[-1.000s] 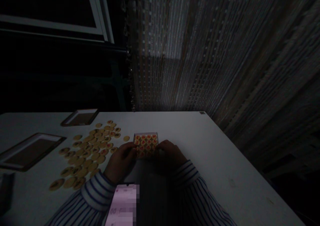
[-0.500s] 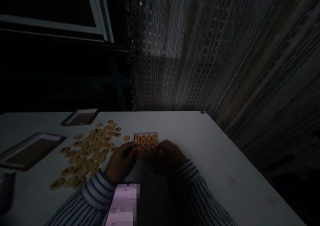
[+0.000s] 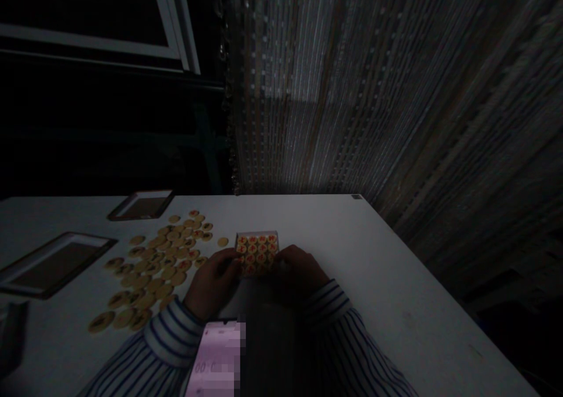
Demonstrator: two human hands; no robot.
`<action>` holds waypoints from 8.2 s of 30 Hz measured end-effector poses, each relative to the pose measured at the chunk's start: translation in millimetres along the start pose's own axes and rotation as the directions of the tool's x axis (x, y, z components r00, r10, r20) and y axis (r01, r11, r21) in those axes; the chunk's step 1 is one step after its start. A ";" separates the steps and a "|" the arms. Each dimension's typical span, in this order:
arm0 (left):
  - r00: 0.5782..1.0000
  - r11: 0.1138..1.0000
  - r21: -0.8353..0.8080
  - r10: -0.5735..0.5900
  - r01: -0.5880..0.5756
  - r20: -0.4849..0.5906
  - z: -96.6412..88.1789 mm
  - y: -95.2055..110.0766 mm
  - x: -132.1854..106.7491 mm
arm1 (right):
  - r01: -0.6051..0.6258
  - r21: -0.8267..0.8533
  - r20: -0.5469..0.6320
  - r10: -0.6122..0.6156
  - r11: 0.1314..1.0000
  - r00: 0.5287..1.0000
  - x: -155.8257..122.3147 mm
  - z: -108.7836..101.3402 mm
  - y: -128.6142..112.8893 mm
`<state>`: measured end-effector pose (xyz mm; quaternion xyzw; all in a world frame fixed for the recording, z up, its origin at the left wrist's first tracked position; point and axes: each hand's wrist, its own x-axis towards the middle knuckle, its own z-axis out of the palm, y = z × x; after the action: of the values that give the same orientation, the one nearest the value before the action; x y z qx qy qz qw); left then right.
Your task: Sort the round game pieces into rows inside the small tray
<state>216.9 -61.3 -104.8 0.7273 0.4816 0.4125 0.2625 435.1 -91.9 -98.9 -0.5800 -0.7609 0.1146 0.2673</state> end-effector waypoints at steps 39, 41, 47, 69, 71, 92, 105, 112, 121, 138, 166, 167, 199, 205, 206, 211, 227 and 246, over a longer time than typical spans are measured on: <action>0.990 0.994 -0.110 -0.019 0.003 -0.140 -10.2 3.2 2.9 | -0.209 -0.087 -0.130 0.197 0.974 0.972 6.0 -18.0 -17.9; 0.988 0.993 -0.115 -0.012 -0.005 -0.152 -12.2 6.2 2.5 | -0.209 -0.096 -0.135 0.195 0.973 0.971 5.8 -18.0 -17.5; 0.985 0.994 -0.005 0.110 -0.112 -0.135 -17.0 18.0 -2.4 | -0.210 -0.092 -0.132 0.197 0.973 0.971 6.6 -18.2 -14.2; 0.956 0.977 0.189 0.146 -0.099 -0.254 -128.7 -1.8 -46.6 | -0.086 0.146 -0.264 0.122 0.986 0.957 8.3 -27.8 -43.2; 0.948 0.978 0.199 0.117 -0.059 -0.296 -137.8 -13.9 -51.4 | -0.025 0.145 -0.260 0.062 0.989 0.964 9.7 -29.2 -55.5; 0.913 0.913 0.379 0.275 -0.150 -0.301 -131.7 -73.4 -89.3 | 0.469 -0.230 0.199 -0.431 0.852 0.880 36.2 50.2 -180.5; 0.891 0.768 0.585 0.425 -0.262 -0.159 -128.8 -85.5 -90.2 | 0.507 -0.269 0.183 -0.473 0.819 0.862 32.7 68.7 -161.7; 0.897 0.758 0.596 0.421 -0.264 -0.138 -125.0 -86.5 -91.8 | 0.513 -0.271 0.205 -0.472 0.815 0.858 31.6 67.7 -165.1; 0.893 0.763 0.586 0.427 -0.272 -0.141 -125.3 -82.4 -90.7 | 0.522 -0.286 0.229 -0.472 0.803 0.851 31.3 67.1 -165.9; 0.906 0.754 0.606 0.405 -0.252 -0.127 -122.7 -86.9 -91.1 | 0.547 -0.261 0.191 -0.512 0.796 0.837 30.8 71.7 -164.6; 0.903 0.743 0.615 0.415 -0.265 -0.112 -122.0 -77.4 -90.6 | 0.547 -0.258 0.193 -0.513 0.796 0.837 29.4 77.0 -163.7; 0.897 0.744 0.610 0.425 -0.272 -0.119 -122.6 -75.4 -90.5 | 0.549 -0.255 0.190 -0.516 0.796 0.836 29.6 76.7 -163.6; 0.930 0.853 0.423 0.363 -0.305 -0.062 -122.6 -30.5 -74.1 | 0.331 -0.220 -0.178 -0.371 0.918 0.911 18.7 12.6 -96.4; 0.963 0.925 0.310 0.257 -0.219 -0.087 -106.2 -11.6 -67.7 | 0.222 -0.165 -0.434 -0.273 0.961 0.858 14.6 7.5 -79.2; 0.967 0.940 0.277 0.235 -0.199 -0.102 -103.0 -8.3 -66.0 | 0.213 -0.153 -0.445 -0.259 0.965 0.857 14.4 6.9 -77.4; 0.982 0.987 0.106 0.132 -0.118 -0.137 -86.2 10.7 -52.6 | 0.194 -0.118 -0.446 -0.226 0.974 0.866 13.7 5.4 -71.3; 0.992 0.931 -0.363 -0.087 0.049 -0.088 -36.4 41.6 15.0 | 0.123 -0.224 -0.524 -0.226 0.967 0.821 12.3 2.5 -62.0; 0.988 0.998 -0.043 0.028 -0.034 -0.153 -5.5 3.1 -5.6 | 0.208 -0.402 -0.466 -0.395 0.891 0.792 9.9 -3.3 -47.0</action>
<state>212.7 -67.7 -101.4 0.6951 0.4794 0.4815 0.2350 396.5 -97.1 -70.7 -0.4939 -0.7474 -0.2258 0.3827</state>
